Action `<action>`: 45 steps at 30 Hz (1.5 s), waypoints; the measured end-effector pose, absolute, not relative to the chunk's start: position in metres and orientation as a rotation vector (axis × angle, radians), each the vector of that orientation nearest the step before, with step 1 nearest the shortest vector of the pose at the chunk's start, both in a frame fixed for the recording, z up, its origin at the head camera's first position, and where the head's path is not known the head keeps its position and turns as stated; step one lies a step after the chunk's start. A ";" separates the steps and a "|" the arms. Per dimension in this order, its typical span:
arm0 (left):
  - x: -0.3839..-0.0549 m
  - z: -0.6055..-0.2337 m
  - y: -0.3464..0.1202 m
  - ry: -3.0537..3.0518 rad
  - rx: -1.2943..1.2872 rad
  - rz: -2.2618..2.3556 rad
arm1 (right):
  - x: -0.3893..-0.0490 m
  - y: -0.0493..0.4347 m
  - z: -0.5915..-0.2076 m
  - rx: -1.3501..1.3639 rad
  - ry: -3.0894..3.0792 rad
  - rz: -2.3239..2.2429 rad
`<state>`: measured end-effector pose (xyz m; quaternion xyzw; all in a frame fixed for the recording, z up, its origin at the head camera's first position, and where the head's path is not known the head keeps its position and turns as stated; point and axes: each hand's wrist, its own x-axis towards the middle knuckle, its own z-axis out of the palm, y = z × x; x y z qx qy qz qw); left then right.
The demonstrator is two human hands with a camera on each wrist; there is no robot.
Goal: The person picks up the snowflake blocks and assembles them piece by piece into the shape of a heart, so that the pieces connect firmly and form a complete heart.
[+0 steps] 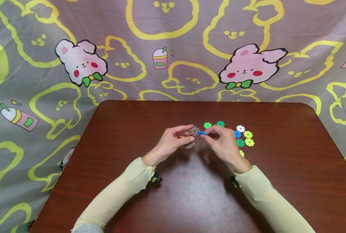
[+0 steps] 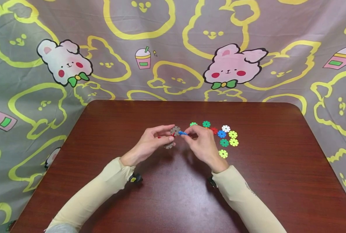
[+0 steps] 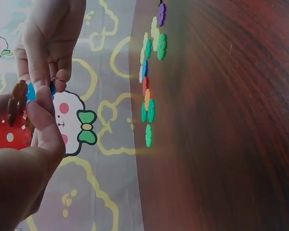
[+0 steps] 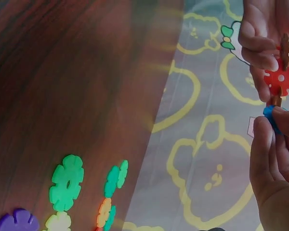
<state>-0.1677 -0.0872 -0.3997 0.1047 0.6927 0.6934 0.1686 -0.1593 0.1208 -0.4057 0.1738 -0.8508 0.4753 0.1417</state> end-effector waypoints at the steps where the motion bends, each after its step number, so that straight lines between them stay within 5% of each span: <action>1: -0.167 -0.399 -0.087 1.944 0.292 1.987 | -0.159 0.120 -0.406 0.504 -2.443 1.368; 45: -0.170 -0.403 -0.088 2.026 0.306 1.891 | -0.171 0.140 -0.404 0.654 -2.403 1.390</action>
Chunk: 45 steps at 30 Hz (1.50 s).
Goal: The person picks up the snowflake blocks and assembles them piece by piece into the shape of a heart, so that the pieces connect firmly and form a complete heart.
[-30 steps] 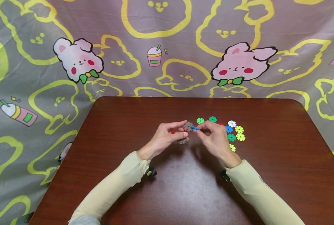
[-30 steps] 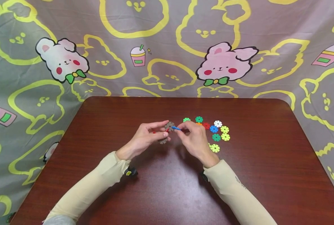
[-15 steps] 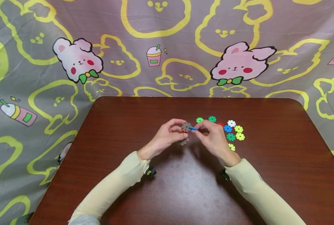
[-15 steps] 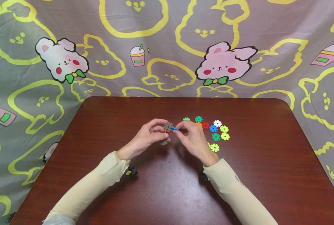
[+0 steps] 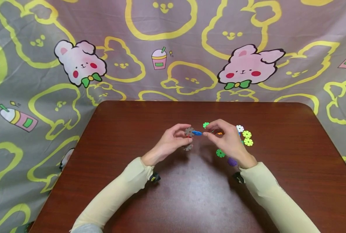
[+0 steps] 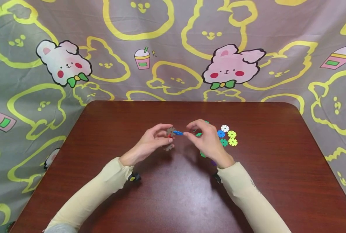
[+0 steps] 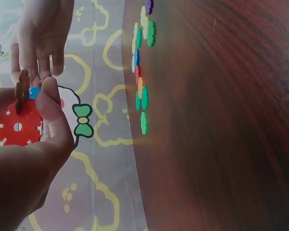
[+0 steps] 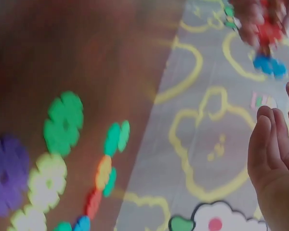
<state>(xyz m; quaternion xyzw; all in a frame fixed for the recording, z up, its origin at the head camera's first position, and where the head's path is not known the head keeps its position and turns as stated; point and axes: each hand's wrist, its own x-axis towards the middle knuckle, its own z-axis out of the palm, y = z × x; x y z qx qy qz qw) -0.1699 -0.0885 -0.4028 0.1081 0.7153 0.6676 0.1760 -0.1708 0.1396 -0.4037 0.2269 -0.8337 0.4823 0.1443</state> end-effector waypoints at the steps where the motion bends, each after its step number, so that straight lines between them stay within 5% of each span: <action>1: -0.170 -0.403 -0.089 2.014 0.298 1.899 | -0.173 0.143 -0.402 0.628 -2.398 1.374; 14: -0.171 -0.403 -0.092 1.999 0.248 1.928 | -0.202 0.191 -0.415 0.338 -2.619 1.248; 25: -0.169 -0.406 -0.092 2.034 0.266 1.895 | -0.217 0.198 -0.450 0.552 -3.041 0.836; 45: -0.169 -0.407 -0.091 2.116 0.318 1.839 | -0.219 0.187 -0.451 0.609 -3.041 0.643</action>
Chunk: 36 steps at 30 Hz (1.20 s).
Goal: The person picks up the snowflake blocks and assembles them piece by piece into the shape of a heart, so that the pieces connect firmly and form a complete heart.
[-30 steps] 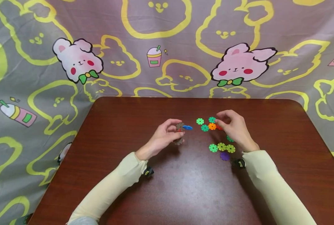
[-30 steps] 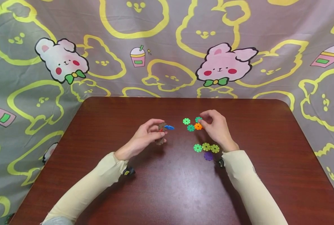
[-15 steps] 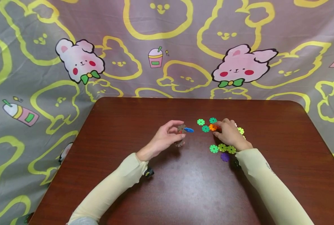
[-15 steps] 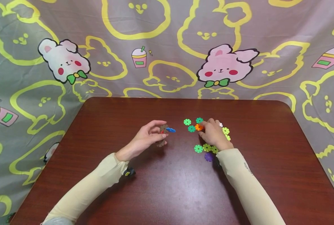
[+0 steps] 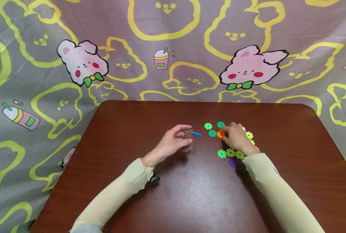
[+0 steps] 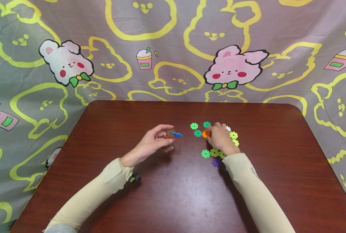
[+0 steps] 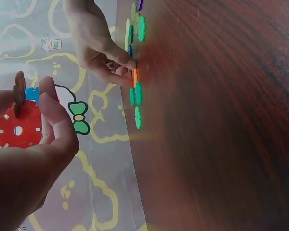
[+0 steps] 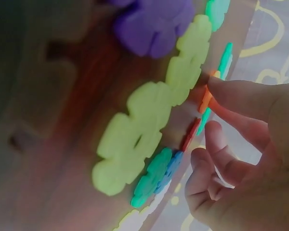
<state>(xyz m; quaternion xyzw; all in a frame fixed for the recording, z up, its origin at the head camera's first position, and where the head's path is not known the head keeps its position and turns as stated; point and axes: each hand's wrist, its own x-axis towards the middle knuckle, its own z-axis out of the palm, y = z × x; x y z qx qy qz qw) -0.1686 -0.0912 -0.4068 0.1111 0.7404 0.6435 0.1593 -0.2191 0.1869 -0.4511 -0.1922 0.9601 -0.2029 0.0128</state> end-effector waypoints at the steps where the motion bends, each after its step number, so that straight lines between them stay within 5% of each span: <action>1: -0.169 -0.407 -0.091 2.114 0.315 1.842 | -0.219 0.187 -0.451 -0.608 2.989 -0.645; 36: -0.170 -0.407 -0.089 2.031 0.326 1.880 | -0.211 0.191 -0.450 -0.361 2.813 -0.983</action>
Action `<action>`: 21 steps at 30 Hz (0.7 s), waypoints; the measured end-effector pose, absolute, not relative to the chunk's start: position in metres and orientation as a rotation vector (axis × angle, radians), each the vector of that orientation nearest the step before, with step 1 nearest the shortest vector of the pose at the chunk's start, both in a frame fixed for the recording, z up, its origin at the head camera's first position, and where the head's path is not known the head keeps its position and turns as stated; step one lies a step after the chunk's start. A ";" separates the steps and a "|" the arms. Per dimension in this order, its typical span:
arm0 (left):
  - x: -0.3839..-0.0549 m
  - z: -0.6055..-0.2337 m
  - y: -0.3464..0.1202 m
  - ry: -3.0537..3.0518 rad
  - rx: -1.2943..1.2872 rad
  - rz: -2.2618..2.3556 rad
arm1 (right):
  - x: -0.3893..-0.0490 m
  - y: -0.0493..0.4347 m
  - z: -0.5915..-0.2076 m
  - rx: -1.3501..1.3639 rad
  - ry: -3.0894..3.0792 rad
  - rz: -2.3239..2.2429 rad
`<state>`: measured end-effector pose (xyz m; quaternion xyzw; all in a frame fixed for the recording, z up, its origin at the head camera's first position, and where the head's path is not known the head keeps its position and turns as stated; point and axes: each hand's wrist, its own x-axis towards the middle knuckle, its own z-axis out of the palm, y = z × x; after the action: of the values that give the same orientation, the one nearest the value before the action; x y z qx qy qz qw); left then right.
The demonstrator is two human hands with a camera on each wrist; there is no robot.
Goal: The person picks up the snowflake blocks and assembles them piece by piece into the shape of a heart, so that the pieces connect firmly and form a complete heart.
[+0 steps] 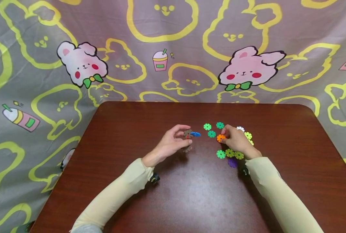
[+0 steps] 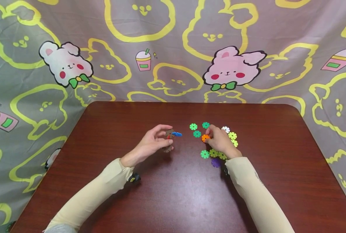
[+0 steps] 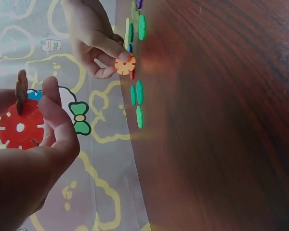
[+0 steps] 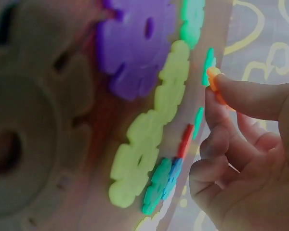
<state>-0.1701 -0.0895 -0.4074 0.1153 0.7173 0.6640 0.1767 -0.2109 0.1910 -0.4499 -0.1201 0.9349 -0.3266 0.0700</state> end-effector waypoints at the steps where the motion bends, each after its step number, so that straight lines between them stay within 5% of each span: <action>1: -0.170 -0.407 -0.090 2.033 0.330 1.880 | -0.210 0.191 -0.450 -0.361 2.806 -1.012; 21: -0.170 -0.406 -0.091 2.071 0.341 1.922 | -0.191 0.168 -0.415 -0.278 2.499 -1.542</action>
<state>-0.1703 -0.0907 -0.4063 0.1187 0.7197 0.6680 0.1475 -0.1911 0.1679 -0.4154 -0.0939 0.8433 -0.5205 0.0960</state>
